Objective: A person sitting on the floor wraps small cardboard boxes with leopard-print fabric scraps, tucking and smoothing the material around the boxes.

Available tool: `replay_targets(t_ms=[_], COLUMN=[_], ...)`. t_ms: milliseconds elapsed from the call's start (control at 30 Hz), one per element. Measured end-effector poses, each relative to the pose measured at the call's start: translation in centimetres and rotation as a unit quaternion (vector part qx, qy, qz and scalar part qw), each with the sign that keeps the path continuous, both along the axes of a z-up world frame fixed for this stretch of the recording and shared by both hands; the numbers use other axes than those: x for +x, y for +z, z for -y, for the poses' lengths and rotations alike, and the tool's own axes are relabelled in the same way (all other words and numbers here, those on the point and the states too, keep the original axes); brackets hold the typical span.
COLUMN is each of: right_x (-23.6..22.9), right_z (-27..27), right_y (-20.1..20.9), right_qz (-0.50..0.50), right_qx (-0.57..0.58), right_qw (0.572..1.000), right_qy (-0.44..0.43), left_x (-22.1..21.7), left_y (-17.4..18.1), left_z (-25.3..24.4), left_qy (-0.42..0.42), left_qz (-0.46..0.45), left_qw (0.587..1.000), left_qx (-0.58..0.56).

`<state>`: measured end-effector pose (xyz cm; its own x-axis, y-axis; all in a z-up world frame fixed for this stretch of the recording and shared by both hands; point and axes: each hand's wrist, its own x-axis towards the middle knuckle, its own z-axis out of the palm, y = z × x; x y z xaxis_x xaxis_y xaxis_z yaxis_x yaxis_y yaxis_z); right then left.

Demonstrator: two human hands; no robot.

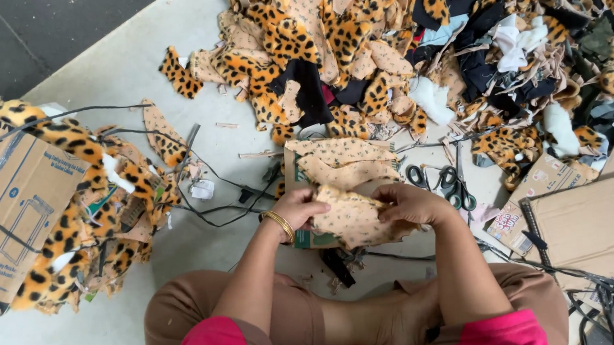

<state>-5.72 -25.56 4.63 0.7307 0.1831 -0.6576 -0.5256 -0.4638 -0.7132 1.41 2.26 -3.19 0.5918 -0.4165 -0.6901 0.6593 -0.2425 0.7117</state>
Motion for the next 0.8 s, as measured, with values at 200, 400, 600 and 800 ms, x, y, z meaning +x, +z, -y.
replay_targets(t_ms=[200, 400, 600, 800], right_x=[0.6, 0.3, 0.7, 1.2], right_z=[1.6, 2.2, 2.2, 1.6], right_y=[-2.6, -5.0, -5.0, -2.7], right_qz=[0.037, 0.075, 0.106, 0.073], right_qx=[-0.147, -0.166, -0.207, -0.262], right_qw=[0.986, 0.978, 0.965, 0.951], right_qy=[-0.067, -0.101, -0.123, -0.145], left_x=[0.8, 1.5, 1.8, 2.3], left_y=[-2.4, 1.5, 1.9, 3.5], left_z=[-0.1, -0.5, -0.3, -0.5], left_qy=[-0.150, -0.143, -0.178, -0.182], left_qz=[0.139, 0.156, 0.183, 0.213], left_qw=[0.956, 0.949, 0.925, 0.899], left_qx=[0.208, 0.233, 0.279, 0.336])
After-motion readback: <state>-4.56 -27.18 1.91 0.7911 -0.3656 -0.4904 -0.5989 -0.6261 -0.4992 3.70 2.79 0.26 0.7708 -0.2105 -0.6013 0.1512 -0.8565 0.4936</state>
